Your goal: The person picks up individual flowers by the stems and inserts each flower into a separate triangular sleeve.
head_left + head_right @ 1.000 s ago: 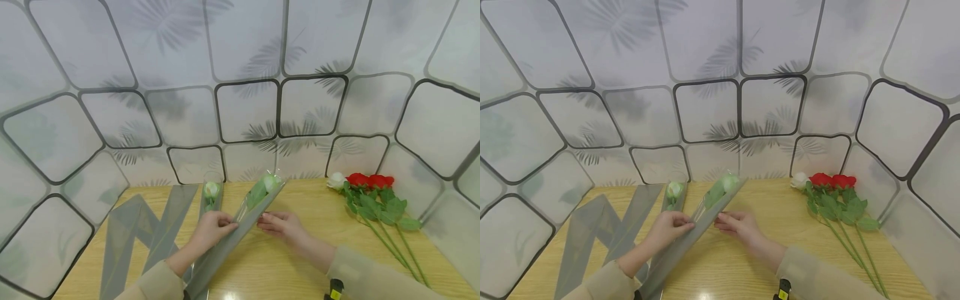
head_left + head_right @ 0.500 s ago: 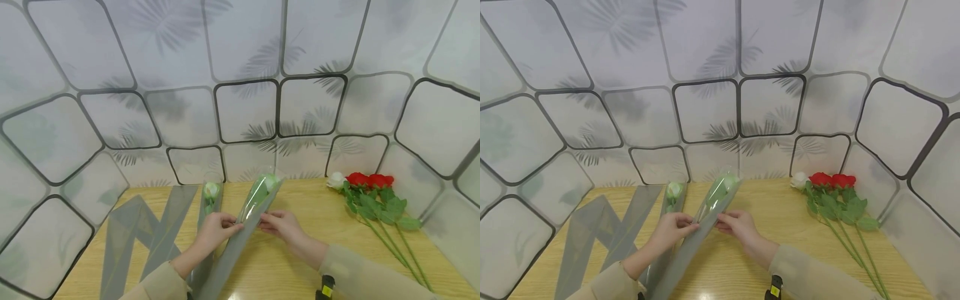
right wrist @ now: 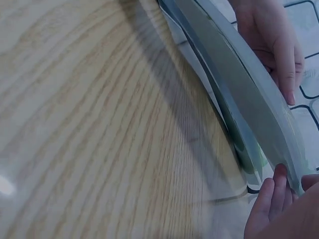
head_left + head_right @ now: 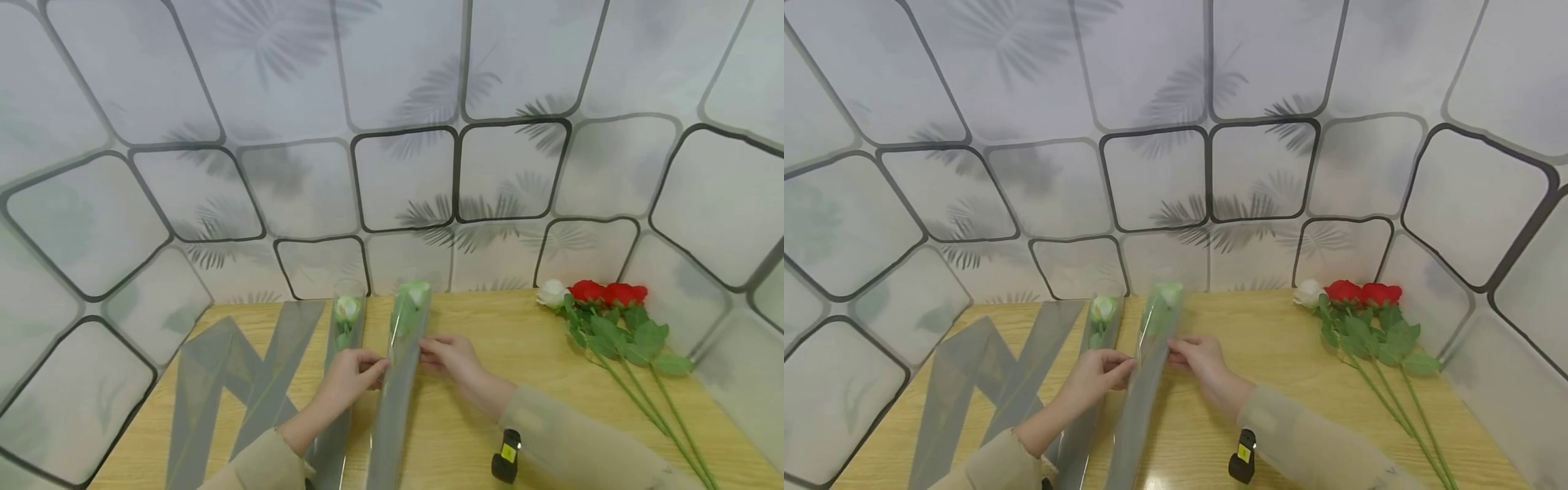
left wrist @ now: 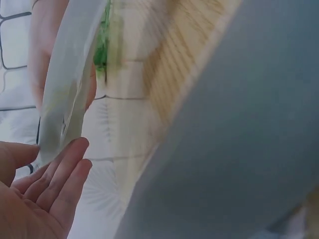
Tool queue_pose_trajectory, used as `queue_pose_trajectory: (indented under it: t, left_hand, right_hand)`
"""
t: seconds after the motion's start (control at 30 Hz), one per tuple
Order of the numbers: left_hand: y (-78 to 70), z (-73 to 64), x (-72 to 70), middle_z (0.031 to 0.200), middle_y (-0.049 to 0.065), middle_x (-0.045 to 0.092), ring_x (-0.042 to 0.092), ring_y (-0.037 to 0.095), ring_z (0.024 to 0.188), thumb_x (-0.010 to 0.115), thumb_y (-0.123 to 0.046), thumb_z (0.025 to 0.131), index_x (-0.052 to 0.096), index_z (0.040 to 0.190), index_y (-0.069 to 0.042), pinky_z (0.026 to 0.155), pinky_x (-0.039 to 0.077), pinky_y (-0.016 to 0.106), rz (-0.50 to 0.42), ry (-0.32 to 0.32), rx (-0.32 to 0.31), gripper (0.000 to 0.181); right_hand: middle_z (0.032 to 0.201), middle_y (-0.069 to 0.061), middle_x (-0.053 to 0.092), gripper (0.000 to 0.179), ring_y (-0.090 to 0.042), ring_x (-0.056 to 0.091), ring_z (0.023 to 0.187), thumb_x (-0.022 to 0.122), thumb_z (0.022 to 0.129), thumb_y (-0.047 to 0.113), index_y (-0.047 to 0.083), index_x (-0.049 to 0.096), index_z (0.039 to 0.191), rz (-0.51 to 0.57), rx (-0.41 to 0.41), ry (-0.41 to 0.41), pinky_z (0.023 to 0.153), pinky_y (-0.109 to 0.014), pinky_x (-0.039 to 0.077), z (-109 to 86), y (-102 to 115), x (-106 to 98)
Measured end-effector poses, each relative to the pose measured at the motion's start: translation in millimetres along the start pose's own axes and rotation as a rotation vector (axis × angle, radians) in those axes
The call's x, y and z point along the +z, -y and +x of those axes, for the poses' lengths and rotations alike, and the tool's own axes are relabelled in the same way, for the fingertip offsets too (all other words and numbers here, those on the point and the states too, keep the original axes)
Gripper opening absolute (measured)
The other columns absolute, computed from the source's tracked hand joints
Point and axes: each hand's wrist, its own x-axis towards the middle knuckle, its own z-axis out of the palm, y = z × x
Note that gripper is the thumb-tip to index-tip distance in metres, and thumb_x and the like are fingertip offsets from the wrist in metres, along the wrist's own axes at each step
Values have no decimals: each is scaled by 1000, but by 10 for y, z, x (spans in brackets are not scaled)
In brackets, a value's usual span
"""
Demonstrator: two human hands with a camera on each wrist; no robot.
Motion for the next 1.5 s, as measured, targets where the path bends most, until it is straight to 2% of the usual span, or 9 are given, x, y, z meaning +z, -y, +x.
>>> queue_pose_trajectory:
  t: [0.3,0.43,0.6,0.7,0.8,1.0,1.13,1.27,1.5]
  left_hand:
    - [105,53,22,87,19,81,80,25,68,75,-8,99,79,100,8,62,66,28,19,-26,-63,16]
    - [125,69,13,83,15,81,78,21,66,77,-8,97,79,99,6,58,63,24,85,-38,-83,15]
    - [165,66,-11,78,10,80,76,16,62,79,-10,95,81,93,2,55,59,21,216,-38,-65,13]
    - [197,59,-23,74,5,79,71,11,58,79,-11,95,82,89,-2,54,54,20,307,-34,-45,12]
    - [215,52,-37,70,2,77,67,6,56,79,-12,94,82,86,-4,52,51,20,359,-33,-45,12]
    - [204,42,-65,65,-1,74,63,4,50,80,-11,94,82,86,-4,48,49,20,424,-58,-53,11]
    - [200,48,-66,65,-2,73,60,3,48,80,-10,93,82,87,-4,47,48,19,478,-98,-42,9]
    - [206,47,-70,65,-1,73,60,3,47,80,-9,93,82,86,-4,47,48,19,488,-127,-54,8]
    - [194,68,-85,60,-3,71,58,3,46,81,-11,94,82,84,-5,45,44,20,490,-121,-56,11]
  right_hand:
    - [76,-1,74,35,-5,70,65,65,103,4,-21,62,127,-16,15,-23,71,-25,66,147,-75,98]
    - [83,-10,77,30,-6,68,63,65,102,2,-20,65,123,-113,17,-38,67,-24,64,194,-97,170]
    - [94,-25,79,24,-9,69,63,65,99,-2,-17,70,116,-224,0,-47,65,-26,65,259,-125,272]
    - [95,-28,78,22,-10,69,63,64,98,-5,-18,70,115,-239,0,-41,65,-28,66,276,-147,325]
    - [94,-25,78,25,-10,68,63,62,99,-5,-19,68,119,-235,15,-31,66,-28,66,272,-163,365]
    - [99,-23,76,33,-11,69,70,58,102,-1,-21,62,127,-254,34,21,73,-29,67,216,-148,395]
    - [101,-29,78,35,-20,78,75,59,101,2,-20,63,128,-325,30,60,71,-29,67,143,-131,370]
    - [103,-30,79,43,-25,82,82,60,99,1,-24,57,134,-339,18,115,72,-31,67,70,-152,356]
    - [107,-33,77,39,-34,80,96,59,103,3,-25,59,130,-358,-67,236,89,-40,67,36,-133,364]
